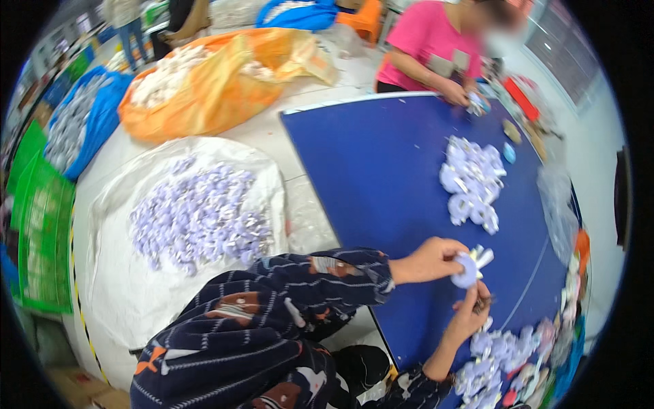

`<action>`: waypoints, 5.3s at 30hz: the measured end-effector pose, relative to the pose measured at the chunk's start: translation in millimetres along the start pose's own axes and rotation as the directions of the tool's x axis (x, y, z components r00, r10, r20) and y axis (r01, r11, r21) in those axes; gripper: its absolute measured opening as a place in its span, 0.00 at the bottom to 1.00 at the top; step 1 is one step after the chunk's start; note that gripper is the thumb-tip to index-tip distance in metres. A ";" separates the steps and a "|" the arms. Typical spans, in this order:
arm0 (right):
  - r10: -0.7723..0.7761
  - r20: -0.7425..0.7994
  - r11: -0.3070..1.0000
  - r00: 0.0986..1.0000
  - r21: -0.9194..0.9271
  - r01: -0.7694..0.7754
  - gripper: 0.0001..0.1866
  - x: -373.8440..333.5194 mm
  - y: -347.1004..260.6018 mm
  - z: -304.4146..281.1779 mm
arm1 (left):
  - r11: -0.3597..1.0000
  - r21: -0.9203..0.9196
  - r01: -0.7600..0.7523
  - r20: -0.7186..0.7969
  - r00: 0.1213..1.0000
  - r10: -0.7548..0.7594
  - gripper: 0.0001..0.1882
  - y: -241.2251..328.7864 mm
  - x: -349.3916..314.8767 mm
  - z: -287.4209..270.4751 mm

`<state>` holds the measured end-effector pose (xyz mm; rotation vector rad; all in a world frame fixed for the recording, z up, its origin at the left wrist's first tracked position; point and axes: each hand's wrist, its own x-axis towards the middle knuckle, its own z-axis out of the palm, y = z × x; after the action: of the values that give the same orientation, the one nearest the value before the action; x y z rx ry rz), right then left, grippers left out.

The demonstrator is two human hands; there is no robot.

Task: The person trims excess threads and fabric from small purple plush toys using scissors. They handle each toy one at a time, cut the loose ends, and place the finished items on the table. The process is repeated continuously throughout the clip.

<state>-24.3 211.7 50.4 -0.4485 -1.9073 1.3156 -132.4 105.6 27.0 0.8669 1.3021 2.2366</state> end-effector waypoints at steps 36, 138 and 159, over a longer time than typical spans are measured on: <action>0.183 0.068 0.966 0.981 0.175 -0.192 0.09 9.3 -1.0 -4.6 | 0.991 0.129 -0.028 -0.043 0.999 0.034 0.15 1.1 0.1 -1.5; 0.182 0.211 0.922 0.960 0.302 -0.241 0.12 12.4 4.3 -6.3 | 0.444 -0.864 0.236 0.359 0.908 0.217 0.23 49.7 15.8 -68.5; 0.245 0.188 0.956 0.951 0.113 -0.269 0.17 18.1 9.6 -7.5 | 0.863 0.504 0.028 -0.025 1.000 -0.018 0.27 -18.4 68.5 -23.4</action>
<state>-31.6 232.1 50.1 -0.5432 -1.9292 1.6941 -197.4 142.3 23.3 0.9936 1.9447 1.9055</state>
